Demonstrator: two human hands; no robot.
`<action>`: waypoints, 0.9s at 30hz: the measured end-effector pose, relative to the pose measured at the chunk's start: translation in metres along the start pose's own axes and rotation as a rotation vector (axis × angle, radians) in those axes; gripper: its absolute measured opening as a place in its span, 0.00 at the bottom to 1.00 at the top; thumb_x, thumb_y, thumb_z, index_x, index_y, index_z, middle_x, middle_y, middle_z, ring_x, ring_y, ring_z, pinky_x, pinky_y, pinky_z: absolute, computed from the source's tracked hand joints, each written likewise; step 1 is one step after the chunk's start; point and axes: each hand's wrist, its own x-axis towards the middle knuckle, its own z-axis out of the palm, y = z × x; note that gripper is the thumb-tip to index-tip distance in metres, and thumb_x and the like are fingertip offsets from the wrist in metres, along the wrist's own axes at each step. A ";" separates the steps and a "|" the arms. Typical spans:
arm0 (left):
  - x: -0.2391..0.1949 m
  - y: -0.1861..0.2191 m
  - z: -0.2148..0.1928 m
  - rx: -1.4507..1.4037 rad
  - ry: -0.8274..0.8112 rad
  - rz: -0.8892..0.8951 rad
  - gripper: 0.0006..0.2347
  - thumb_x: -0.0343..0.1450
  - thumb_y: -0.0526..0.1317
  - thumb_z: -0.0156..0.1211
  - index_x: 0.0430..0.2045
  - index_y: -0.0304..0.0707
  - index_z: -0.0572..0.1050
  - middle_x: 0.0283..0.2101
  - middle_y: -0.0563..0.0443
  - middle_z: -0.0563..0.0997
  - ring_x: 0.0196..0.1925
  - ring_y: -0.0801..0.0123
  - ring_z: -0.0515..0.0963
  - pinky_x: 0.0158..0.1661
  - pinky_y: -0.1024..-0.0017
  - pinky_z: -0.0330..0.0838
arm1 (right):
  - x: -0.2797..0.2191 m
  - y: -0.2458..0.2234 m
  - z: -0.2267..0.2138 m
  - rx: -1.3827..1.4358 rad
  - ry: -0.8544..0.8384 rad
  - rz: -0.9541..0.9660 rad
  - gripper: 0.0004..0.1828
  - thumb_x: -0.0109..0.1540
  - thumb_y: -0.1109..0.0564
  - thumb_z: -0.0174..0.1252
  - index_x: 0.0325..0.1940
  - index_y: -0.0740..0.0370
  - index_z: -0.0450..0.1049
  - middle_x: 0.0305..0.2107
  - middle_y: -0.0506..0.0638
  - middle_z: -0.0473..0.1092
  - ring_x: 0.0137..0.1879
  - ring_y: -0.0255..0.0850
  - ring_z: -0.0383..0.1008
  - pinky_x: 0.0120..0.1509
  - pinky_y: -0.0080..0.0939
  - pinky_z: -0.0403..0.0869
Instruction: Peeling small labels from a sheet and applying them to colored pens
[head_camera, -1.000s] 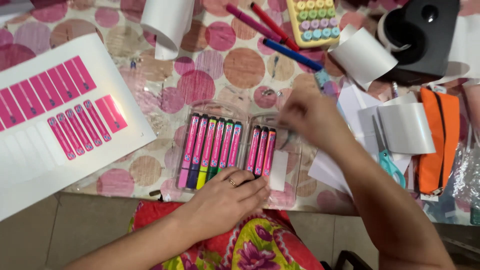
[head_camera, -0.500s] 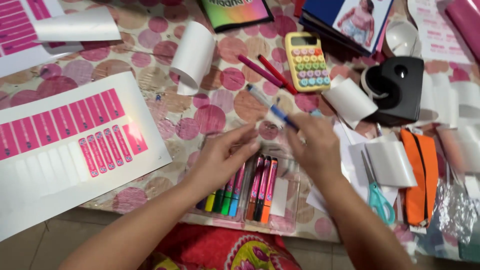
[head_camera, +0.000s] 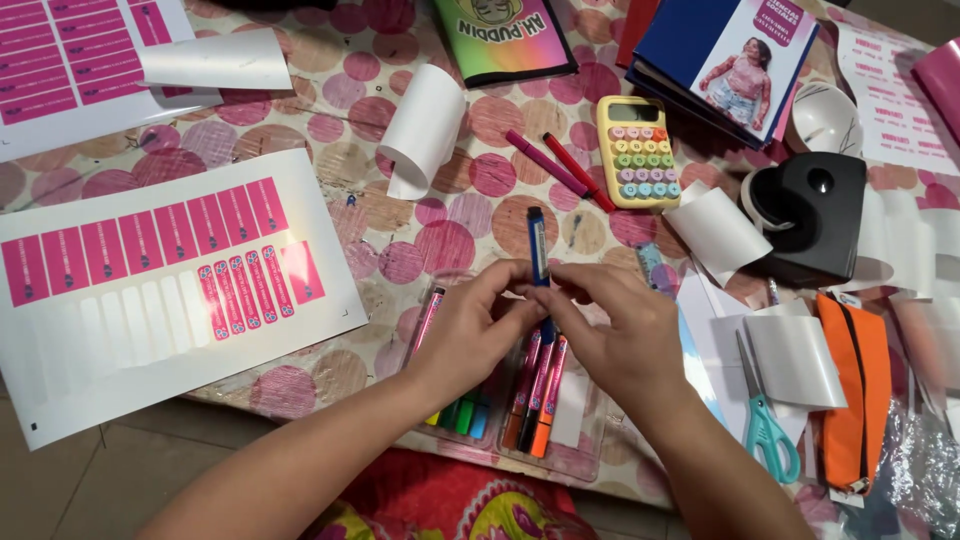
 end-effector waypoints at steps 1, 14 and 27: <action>-0.001 0.002 0.000 0.003 -0.002 0.001 0.12 0.69 0.32 0.66 0.47 0.33 0.79 0.36 0.46 0.86 0.38 0.67 0.87 0.38 0.68 0.83 | 0.001 -0.002 -0.001 0.001 0.003 0.000 0.12 0.57 0.59 0.74 0.44 0.59 0.84 0.29 0.50 0.79 0.34 0.43 0.82 0.42 0.39 0.80; -0.006 0.012 0.000 0.188 -0.027 0.140 0.12 0.70 0.36 0.67 0.46 0.36 0.80 0.34 0.41 0.86 0.41 0.53 0.88 0.37 0.61 0.84 | 0.010 0.006 -0.005 0.127 -0.018 0.134 0.05 0.61 0.64 0.67 0.41 0.62 0.84 0.25 0.53 0.79 0.32 0.43 0.82 0.39 0.40 0.80; -0.007 0.000 0.000 0.397 -0.055 0.334 0.14 0.72 0.39 0.63 0.51 0.35 0.77 0.39 0.35 0.84 0.45 0.40 0.84 0.43 0.54 0.80 | 0.007 -0.002 0.000 0.390 0.146 0.212 0.10 0.58 0.69 0.71 0.42 0.72 0.80 0.34 0.59 0.77 0.40 0.46 0.83 0.47 0.43 0.83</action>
